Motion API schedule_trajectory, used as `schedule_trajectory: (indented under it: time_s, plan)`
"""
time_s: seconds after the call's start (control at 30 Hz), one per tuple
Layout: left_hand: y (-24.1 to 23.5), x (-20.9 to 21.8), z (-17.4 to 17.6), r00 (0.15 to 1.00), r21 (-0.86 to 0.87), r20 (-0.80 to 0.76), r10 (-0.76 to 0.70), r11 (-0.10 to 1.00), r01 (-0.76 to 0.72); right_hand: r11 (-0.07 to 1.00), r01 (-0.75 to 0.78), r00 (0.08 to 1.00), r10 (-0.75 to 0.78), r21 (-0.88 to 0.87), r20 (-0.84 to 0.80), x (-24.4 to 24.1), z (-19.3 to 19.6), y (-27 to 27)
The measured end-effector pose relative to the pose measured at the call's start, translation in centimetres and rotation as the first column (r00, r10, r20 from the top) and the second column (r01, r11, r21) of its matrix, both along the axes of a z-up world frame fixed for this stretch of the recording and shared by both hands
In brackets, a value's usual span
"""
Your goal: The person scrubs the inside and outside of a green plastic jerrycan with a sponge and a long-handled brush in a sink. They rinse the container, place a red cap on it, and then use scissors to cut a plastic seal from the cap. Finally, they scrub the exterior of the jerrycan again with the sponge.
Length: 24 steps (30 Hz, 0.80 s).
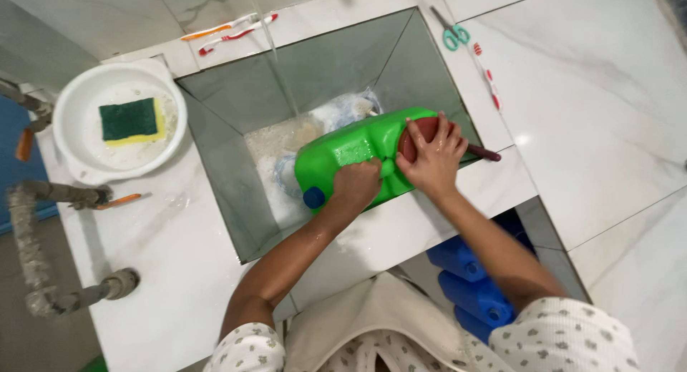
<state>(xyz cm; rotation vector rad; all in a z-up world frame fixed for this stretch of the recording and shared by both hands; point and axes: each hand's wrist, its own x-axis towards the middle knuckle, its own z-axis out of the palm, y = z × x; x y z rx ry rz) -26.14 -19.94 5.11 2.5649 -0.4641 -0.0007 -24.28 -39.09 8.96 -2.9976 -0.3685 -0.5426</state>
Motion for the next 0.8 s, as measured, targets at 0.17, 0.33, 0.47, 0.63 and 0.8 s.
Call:
schedule_trajectory:
  time_s: [0.17,0.33,0.47,0.63,0.8]
  plan:
    - [0.1,0.9,0.1,0.997,-0.017,0.057,-0.044,0.999,0.045,0.993,-0.007,0.993,0.020,0.115,-0.112,0.8,0.3,-1.4]
    - [0.7,6.2,1.8,0.984,0.080,-0.095,-0.150,0.984,0.158,0.949,-0.307,0.933,0.316,0.076,-0.171,4.0,3.8,-3.4]
    - [2.9,8.7,3.5,0.966,0.114,-0.130,-0.221,0.965,0.236,0.794,-0.576,0.763,0.607,0.195,-0.222,6.3,7.2,-5.0]
    - [3.0,11.2,4.5,0.972,0.189,-0.081,-0.221,0.954,0.232,0.779,-0.627,0.751,0.610,0.020,-0.253,7.5,8.7,-4.3]
    - [2.2,11.9,4.2,0.976,0.191,-0.122,-0.179,0.961,0.200,0.820,-0.568,0.809,0.537,-0.078,-0.241,8.8,6.0,-3.1]
